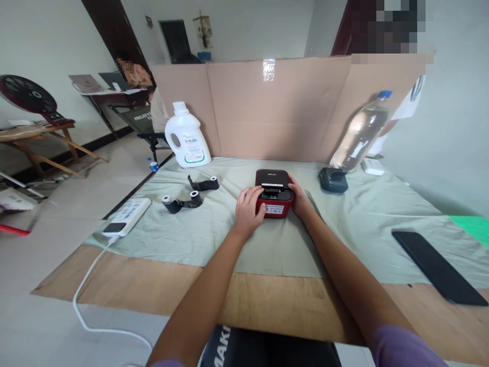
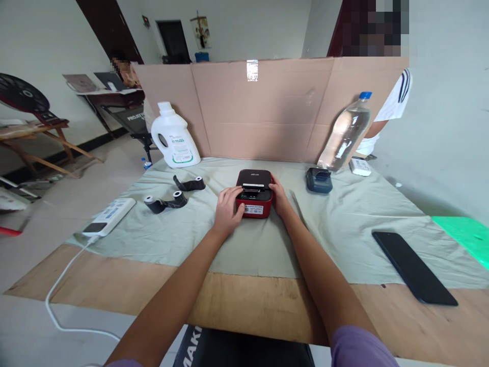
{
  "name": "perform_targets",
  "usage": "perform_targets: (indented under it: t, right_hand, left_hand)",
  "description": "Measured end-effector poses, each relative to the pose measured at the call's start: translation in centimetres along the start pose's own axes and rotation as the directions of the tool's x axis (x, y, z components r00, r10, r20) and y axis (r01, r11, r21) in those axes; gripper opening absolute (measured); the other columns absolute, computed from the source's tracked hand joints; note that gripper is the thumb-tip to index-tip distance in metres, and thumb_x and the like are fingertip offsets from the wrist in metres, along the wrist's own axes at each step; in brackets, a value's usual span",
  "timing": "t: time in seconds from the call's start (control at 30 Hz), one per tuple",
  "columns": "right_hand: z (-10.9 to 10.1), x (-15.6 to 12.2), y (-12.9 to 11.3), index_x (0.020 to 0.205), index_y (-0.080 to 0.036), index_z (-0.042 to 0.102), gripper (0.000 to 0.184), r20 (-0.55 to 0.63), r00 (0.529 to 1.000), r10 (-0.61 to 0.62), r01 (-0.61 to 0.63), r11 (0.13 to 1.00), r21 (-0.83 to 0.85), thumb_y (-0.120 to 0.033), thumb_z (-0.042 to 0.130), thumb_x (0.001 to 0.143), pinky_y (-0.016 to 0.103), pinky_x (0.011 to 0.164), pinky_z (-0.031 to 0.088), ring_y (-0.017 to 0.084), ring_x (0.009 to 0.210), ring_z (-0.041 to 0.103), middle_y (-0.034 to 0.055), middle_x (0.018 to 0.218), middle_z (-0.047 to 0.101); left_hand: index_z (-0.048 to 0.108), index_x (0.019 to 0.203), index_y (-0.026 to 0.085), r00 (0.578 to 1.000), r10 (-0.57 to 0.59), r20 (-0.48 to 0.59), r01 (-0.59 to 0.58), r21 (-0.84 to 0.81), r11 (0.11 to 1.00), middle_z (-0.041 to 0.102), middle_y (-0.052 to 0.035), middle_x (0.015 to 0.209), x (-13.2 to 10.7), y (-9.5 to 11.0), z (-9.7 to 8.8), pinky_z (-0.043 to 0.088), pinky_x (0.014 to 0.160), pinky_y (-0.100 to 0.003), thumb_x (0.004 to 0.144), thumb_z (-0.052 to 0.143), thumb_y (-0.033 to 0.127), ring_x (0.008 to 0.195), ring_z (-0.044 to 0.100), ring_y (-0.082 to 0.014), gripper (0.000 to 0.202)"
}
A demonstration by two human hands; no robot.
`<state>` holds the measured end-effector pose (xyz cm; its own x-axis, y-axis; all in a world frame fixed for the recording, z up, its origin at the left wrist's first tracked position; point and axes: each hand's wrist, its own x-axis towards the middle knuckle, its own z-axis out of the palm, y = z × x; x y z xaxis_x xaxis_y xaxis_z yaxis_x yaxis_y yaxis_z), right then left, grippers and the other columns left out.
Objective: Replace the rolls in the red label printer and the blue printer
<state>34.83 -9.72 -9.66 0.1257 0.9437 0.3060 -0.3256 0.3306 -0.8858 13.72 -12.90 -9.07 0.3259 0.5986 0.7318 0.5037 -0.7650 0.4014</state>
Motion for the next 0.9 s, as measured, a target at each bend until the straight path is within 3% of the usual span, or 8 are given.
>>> perform_targets:
  t: [0.2,0.53,0.9]
  right_hand:
    - [-0.15,0.05,0.11,0.127,-0.029,0.064,0.055,0.016,1.0,-0.006,0.006,1.0,-0.01,-0.033,0.06,0.072,0.042,0.106,0.049,0.027,0.125,0.06,-0.0014,0.129,0.068]
    - [0.16,0.02,-0.32,0.128,-0.029,0.062,0.06,-0.016,1.0,0.018,-0.019,0.998,-0.061,-0.035,0.06,0.068,0.04,0.102,0.051,0.027,0.123,0.06,-0.0008,0.127,0.069]
    - [0.42,-0.05,-0.56,0.128,-0.03,0.064,0.062,-0.037,0.999,0.019,-0.021,0.999,-0.045,-0.031,0.061,0.066,0.037,0.101,0.052,0.027,0.12,0.062,-0.0031,0.124,0.071]
  left_hand:
    - [0.05,0.137,0.017,0.998,-0.057,0.009,0.057,0.013,0.998,0.056,-0.0121,0.141,0.06,-0.16,-0.02,0.036,0.113,-0.047,0.091,0.051,0.031,0.129,0.045,-0.029,0.048]
    - [0.052,0.133,0.018,0.984,-0.179,0.014,0.179,0.032,0.983,0.062,-0.0105,0.131,0.47,0.14,0.11,0.042,0.101,-0.042,0.085,0.054,0.028,0.113,0.055,-0.0284,0.049]
    - [0.052,0.132,0.019,0.987,-0.162,0.006,0.161,0.042,0.986,0.064,-0.0112,0.13,0.29,0.04,0.28,0.042,0.097,-0.043,0.087,0.052,0.029,0.114,0.058,-0.0287,0.046]
